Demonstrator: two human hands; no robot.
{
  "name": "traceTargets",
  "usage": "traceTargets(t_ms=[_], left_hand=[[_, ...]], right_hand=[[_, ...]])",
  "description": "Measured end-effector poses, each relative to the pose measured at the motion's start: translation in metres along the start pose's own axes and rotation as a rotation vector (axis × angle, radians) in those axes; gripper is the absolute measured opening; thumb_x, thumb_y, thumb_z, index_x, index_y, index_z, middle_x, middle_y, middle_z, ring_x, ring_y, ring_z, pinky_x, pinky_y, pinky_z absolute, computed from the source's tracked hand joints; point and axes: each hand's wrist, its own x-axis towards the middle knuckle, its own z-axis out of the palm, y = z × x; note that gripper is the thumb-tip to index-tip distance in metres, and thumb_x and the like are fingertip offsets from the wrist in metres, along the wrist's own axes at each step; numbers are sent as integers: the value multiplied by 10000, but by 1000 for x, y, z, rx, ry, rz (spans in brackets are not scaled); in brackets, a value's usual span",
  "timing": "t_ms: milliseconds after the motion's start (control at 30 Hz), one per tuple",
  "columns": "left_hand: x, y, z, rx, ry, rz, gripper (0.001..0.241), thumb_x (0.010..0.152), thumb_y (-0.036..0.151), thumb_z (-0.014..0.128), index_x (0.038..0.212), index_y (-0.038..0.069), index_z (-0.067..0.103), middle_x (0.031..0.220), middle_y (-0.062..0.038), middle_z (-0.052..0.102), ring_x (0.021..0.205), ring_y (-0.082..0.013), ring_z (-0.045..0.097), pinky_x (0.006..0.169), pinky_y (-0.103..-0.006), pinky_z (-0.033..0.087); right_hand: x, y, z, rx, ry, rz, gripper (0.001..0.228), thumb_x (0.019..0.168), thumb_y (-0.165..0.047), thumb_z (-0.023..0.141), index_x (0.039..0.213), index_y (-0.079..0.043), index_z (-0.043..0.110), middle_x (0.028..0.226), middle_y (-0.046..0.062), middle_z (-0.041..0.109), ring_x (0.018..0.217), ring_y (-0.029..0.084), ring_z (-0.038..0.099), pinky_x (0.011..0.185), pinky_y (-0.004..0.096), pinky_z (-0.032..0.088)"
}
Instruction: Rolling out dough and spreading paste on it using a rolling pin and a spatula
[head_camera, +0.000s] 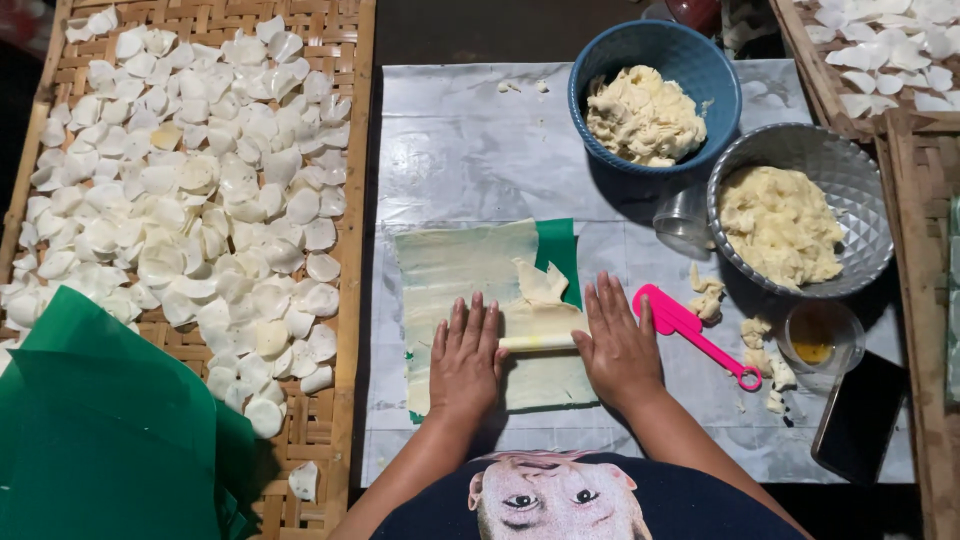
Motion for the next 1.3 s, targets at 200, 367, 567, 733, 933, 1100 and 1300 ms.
traceTargets(t_ms=[200, 367, 567, 733, 933, 1100, 1300], left_hand=[[-30, -8, -20, -154, 288, 186, 427, 965, 174, 539, 1383, 218, 618, 1487, -124, 563, 1393, -359, 503, 1094, -461, 411], [-13, -24, 3, -19, 384, 225, 306, 943, 218, 556, 1218, 297, 663, 1154, -10, 625, 1110, -246, 622, 960, -410, 473], [18, -30, -18, -139, 370, 247, 288, 952, 199, 598, 1211, 246, 713, 1315, -72, 601, 1254, -315, 564, 1021, -414, 481], [28, -21, -16, -119, 343, 242, 553, 1031, 319, 512, 1530, 83, 484, 1601, -206, 427, 1508, -382, 344, 1191, -468, 324], [68, -14, -16, -81, 162, 53, 635, 1077, 423, 349, 1574, 29, 370, 1638, -237, 340, 1545, -389, 256, 1226, -476, 244], [100, -11, -28, -26, 1, -57, 649, 1068, 421, 281, 1627, 92, 267, 1697, -164, 234, 1562, -388, 185, 1239, -523, 163], [157, -22, -40, -51, -167, -104, 707, 1061, 486, 228, 1665, 148, 83, 1737, -136, -24, 1599, -342, -47, 1253, -606, -42]], right_hand=[[-42, -15, -22, 112, 93, -65, 546, 1026, -309, 516, 1487, -18, 481, 1589, 219, 434, 1470, 386, 408, 1174, 555, 309], [-49, 4, -2, 65, 211, -65, 320, 962, -394, 619, 1211, -198, 668, 1113, 1, 563, 1026, 238, 612, 961, 433, 493], [-18, -4, 2, 52, 278, -49, 425, 988, -352, 581, 1347, -126, 622, 1248, 98, 536, 1163, 304, 559, 1022, 470, 433], [3, -14, 2, -19, 247, -27, 672, 1053, -441, 458, 1511, 51, 452, 1509, 303, 485, 1443, 436, 440, 1183, 577, 289], [41, -1, 9, -15, 45, 88, 666, 1083, -442, 378, 1514, 62, 439, 1561, 296, 448, 1498, 415, 375, 1226, 609, 202], [73, 7, 5, -33, -140, 145, 649, 1056, -406, 343, 1606, -61, 331, 1692, 183, 282, 1578, 312, 230, 1237, 637, 87], [118, 24, 8, 41, -334, 197, 701, 1044, -459, 296, 1657, -146, 162, 1737, 148, 75, 1605, 299, 67, 1227, 666, 74]])
